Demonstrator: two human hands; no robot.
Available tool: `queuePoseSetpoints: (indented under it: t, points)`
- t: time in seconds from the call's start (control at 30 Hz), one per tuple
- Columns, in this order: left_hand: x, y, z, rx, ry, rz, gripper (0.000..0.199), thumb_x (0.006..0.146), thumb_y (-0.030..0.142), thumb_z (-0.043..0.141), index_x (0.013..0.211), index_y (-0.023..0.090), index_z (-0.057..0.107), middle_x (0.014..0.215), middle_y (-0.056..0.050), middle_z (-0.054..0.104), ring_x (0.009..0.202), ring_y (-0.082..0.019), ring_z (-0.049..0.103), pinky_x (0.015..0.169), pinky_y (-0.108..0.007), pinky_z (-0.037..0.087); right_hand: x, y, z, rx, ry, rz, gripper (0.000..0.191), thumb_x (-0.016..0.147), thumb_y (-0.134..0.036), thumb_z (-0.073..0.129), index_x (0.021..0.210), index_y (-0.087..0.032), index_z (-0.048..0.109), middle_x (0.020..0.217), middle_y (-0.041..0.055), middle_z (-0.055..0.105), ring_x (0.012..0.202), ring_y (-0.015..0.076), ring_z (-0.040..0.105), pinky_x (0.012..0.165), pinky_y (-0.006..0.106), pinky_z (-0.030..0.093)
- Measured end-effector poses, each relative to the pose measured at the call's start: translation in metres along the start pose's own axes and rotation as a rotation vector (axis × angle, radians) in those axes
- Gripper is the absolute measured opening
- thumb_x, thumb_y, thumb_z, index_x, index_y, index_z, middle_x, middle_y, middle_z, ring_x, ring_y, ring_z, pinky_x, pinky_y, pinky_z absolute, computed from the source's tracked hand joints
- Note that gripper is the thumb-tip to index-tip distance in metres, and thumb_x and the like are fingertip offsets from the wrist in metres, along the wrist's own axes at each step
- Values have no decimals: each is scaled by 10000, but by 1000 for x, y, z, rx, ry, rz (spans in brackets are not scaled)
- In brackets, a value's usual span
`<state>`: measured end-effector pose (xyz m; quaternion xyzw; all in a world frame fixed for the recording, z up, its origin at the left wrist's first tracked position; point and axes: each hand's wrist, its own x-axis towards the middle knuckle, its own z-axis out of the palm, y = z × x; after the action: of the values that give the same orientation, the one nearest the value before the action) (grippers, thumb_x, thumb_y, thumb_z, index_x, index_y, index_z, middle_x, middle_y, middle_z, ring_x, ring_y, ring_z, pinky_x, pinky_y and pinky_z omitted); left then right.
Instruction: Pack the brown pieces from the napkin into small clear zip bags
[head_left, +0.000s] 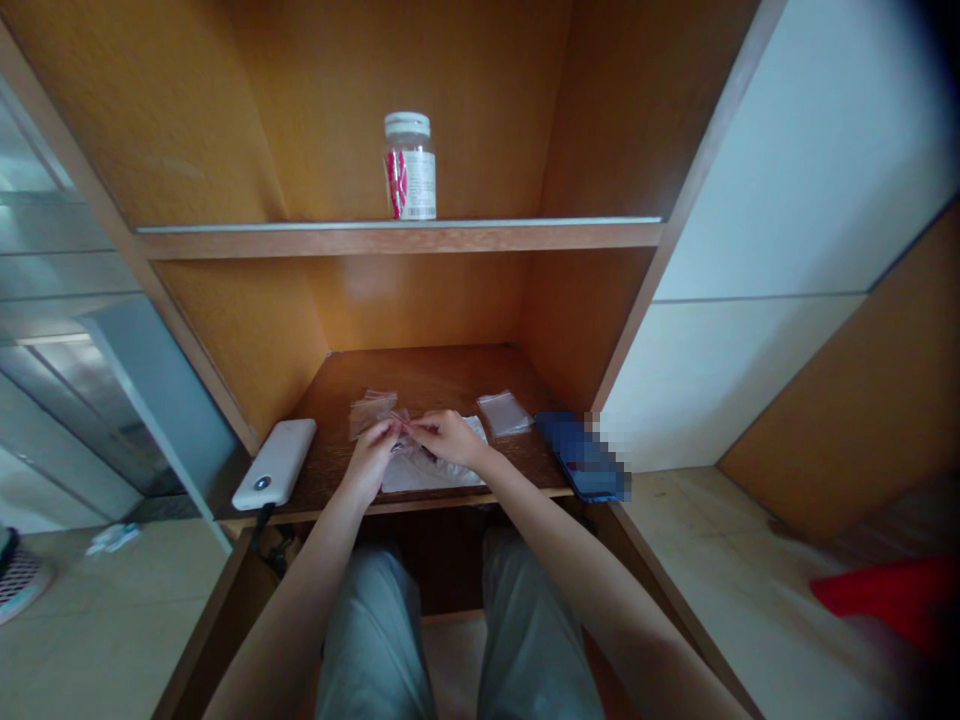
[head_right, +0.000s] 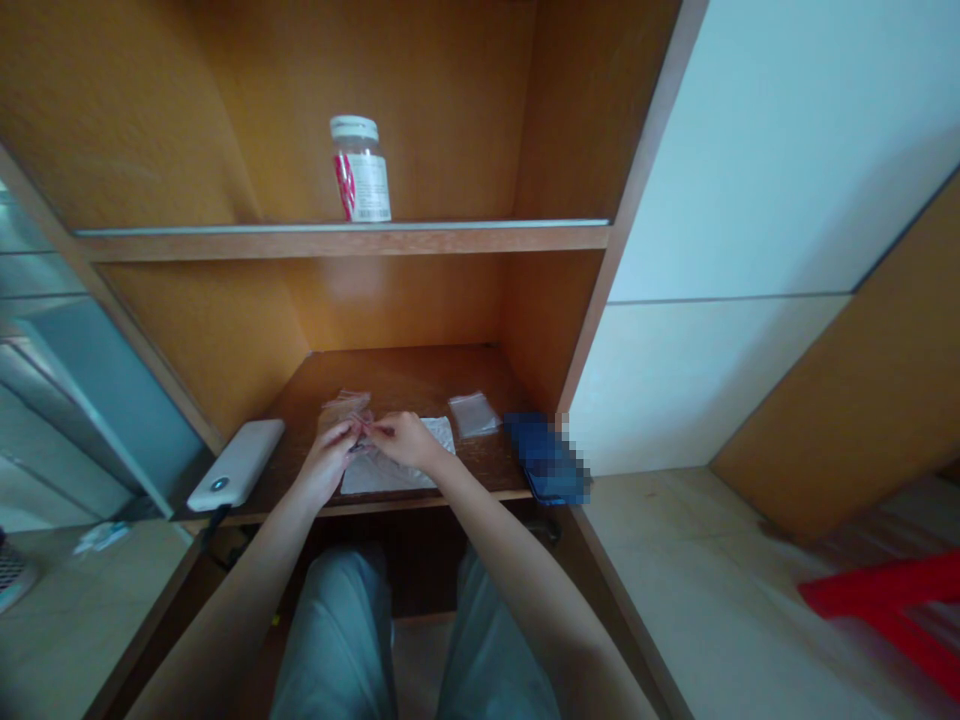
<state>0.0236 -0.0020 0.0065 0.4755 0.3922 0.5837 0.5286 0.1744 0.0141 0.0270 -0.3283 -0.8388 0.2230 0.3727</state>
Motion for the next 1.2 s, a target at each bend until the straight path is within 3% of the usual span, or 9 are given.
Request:
queuePoseSetpoints:
  t: [0.17, 0.33, 0.5, 0.7, 0.77, 0.87, 1.0, 1.1, 1.2]
  points:
    - [-1, 1, 1, 29, -6, -1, 106, 620, 232, 641, 678, 144, 627, 796, -49, 628, 743, -153, 579, 681, -263, 459, 2, 2, -2, 43, -55, 77, 395, 841, -373, 417, 634, -123, 641, 506, -9, 529, 467, 65, 423, 465, 181, 278]
    - [0, -2, 1, 117, 18, 50, 50, 625, 194, 608, 605, 149, 601, 741, -34, 626, 708, -142, 579, 651, -243, 445, 4, 4, -3, 53, -116, 124, 362, 833, -314, 419, 612, -115, 625, 453, -22, 499, 427, 57, 417, 445, 175, 271]
    - [3, -9, 3, 284, 104, 130, 62, 631, 164, 572, 572, 154, 586, 632, -19, 596, 629, -131, 549, 585, -220, 416, 5, 0, 0, -257, -7, 57, 231, 751, -232, 511, 566, -138, 613, 533, 7, 571, 492, 79, 452, 494, 201, 281]
    - [1, -12, 8, 290, 264, 131, 124, 595, 154, 586, 483, 155, 532, 471, 23, 500, 477, -95, 466, 471, -191, 350, 7, 0, -2, -471, 166, 270, 158, 747, -233, 521, 658, -159, 628, 662, 74, 630, 604, 146, 540, 556, 239, 337]
    - [1, -12, 8, 265, 259, 109, 94, 597, 164, 580, 509, 152, 548, 504, 17, 524, 499, -99, 488, 487, -191, 377, 6, 0, -5, -467, 171, 266, 110, 746, -199, 518, 755, -165, 622, 716, 66, 629, 632, 148, 547, 571, 236, 351]
    - [0, -12, 8, 241, 238, 77, 76, 606, 181, 575, 537, 150, 567, 556, 5, 559, 537, -108, 517, 520, -203, 418, 5, -3, -9, -433, 101, 110, 182, 747, -116, 484, 876, -180, 596, 851, 51, 621, 716, 138, 559, 613, 222, 373]
    - [-3, -8, 11, 214, 201, 88, 43, 590, 177, 606, 557, 153, 594, 582, -3, 577, 564, -115, 527, 529, -204, 432, 5, -6, -13, -389, -39, -9, 242, 760, -65, 447, 822, -203, 636, 907, 32, 636, 814, 134, 575, 684, 213, 390]
    - [-5, -4, 11, 130, 183, 87, 94, 594, 231, 641, 588, 149, 596, 630, -15, 589, 617, -126, 549, 559, -218, 461, 7, -2, -16, -314, -32, 9, 207, 762, -119, 498, 832, -212, 669, 919, 35, 659, 840, 151, 591, 701, 225, 405]
    - [-6, 2, 9, -31, 257, 66, 171, 606, 300, 645, 634, 148, 572, 627, 0, 565, 627, -131, 563, 567, -252, 493, 8, 6, -19, -55, 10, 18, 173, 772, -238, 541, 867, -204, 682, 906, 36, 676, 798, 148, 609, 688, 232, 430]
